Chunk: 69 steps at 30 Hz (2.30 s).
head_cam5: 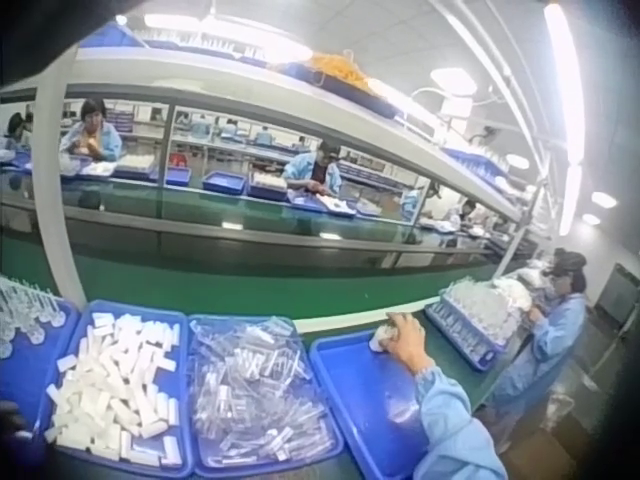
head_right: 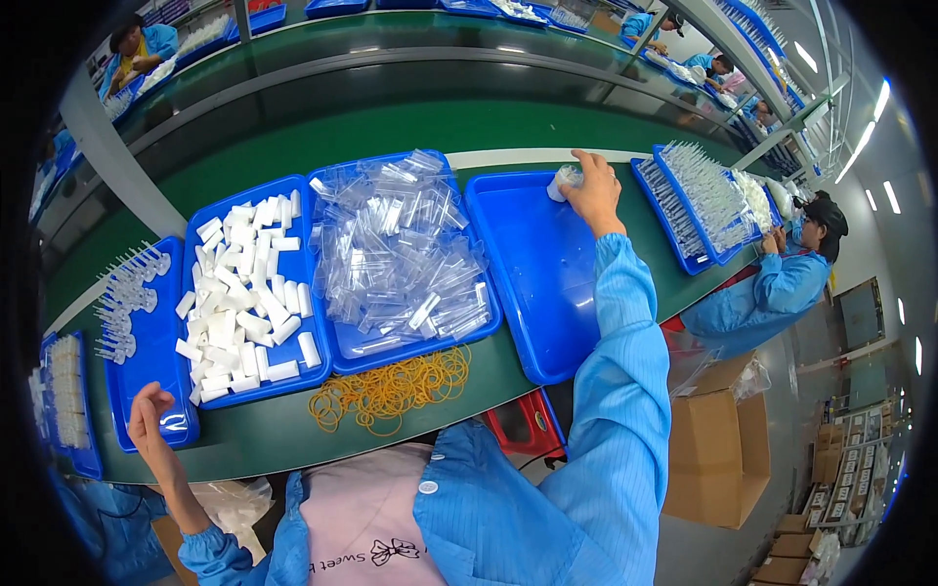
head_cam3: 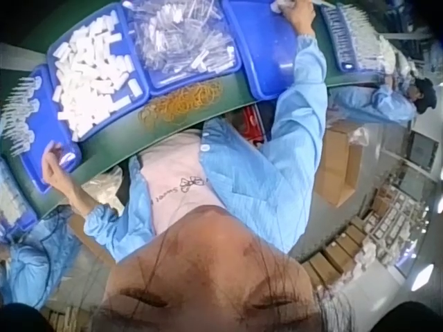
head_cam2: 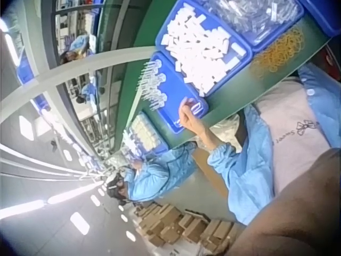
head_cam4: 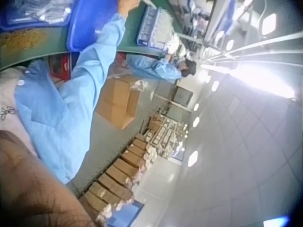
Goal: The person assembles components by inserting foam pieces onto plastic bases, sliding clear plastic sleeves over them, securing the bundles with rubber bands, and placing the finished units onto a tray.
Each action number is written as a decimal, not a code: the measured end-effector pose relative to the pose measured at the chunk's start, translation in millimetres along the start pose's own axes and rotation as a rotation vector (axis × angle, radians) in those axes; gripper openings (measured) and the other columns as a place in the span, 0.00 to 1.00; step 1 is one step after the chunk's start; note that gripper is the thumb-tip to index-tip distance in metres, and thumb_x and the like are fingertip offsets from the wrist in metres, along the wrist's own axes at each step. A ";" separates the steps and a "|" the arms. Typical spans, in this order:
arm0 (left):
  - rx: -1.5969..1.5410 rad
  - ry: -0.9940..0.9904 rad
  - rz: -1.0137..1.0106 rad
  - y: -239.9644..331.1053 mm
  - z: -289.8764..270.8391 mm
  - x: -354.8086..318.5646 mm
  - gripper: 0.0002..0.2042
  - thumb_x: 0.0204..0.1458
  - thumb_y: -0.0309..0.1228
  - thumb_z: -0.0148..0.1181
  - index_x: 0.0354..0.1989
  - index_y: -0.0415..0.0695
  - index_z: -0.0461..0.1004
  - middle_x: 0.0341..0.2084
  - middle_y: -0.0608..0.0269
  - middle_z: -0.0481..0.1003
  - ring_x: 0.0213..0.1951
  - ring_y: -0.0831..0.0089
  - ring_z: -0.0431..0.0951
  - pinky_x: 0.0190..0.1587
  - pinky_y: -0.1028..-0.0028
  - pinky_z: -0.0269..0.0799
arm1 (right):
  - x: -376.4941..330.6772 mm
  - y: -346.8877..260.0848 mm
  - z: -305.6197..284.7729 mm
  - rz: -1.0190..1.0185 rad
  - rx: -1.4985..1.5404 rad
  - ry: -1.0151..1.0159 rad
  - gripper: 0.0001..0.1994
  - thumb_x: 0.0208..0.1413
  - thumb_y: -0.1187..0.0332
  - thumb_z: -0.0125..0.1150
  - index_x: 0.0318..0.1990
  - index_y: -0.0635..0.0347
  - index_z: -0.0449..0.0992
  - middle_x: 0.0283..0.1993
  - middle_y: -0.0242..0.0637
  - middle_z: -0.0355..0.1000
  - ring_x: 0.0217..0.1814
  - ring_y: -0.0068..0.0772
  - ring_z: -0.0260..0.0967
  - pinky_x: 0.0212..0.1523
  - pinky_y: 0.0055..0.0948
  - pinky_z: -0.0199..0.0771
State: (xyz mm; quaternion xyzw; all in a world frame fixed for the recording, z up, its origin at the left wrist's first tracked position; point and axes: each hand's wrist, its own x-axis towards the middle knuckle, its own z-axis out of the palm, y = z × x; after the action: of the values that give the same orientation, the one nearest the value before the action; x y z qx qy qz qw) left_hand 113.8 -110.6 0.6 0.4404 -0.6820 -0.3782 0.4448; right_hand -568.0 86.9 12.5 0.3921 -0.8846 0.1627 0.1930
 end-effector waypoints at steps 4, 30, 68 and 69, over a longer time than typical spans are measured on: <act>0.041 0.051 -0.035 -27.1 -30.7 21.2 0.16 0.61 0.38 0.48 0.42 0.38 0.76 0.29 0.63 0.74 0.33 0.78 0.72 0.40 0.78 0.67 | -6.4 -0.9 -13.2 -0.034 0.067 0.056 0.25 0.38 0.65 0.68 0.50 0.48 0.73 0.54 0.40 0.66 0.56 0.47 0.63 0.55 0.41 0.64; 1.190 0.048 0.386 -95.6 -100.1 123.0 0.09 0.50 0.26 0.56 0.39 0.46 0.68 0.35 0.56 0.70 0.35 0.55 0.75 0.33 0.62 0.71 | -101.8 -354.4 -17.7 -0.945 0.119 -0.307 0.10 0.43 0.65 0.66 0.33 0.58 0.78 0.50 0.40 0.69 0.62 0.43 0.59 0.63 0.50 0.52; -0.683 -0.553 -0.038 70.4 85.8 -66.4 0.08 0.53 0.19 0.56 0.41 0.32 0.71 0.40 0.58 0.66 0.40 0.72 0.75 0.43 0.75 0.75 | -188.6 -315.9 -71.2 0.384 1.899 -1.015 0.17 0.61 0.61 0.54 0.52 0.62 0.71 0.44 0.39 0.72 0.49 0.29 0.69 0.56 0.31 0.67; -0.667 -0.564 -0.048 71.1 85.5 -66.1 0.08 0.54 0.20 0.56 0.42 0.32 0.71 0.40 0.58 0.66 0.40 0.71 0.75 0.43 0.75 0.75 | -189.2 -316.7 -72.5 0.342 1.886 -1.018 0.17 0.61 0.61 0.53 0.52 0.62 0.71 0.44 0.38 0.73 0.49 0.28 0.69 0.56 0.31 0.66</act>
State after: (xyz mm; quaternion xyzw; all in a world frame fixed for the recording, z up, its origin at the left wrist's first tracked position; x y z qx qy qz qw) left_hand 28.9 -14.9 19.8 0.1677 -0.6069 -0.6935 0.3502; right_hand -195.9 35.5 30.2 0.2757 -0.4226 0.6201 -0.6007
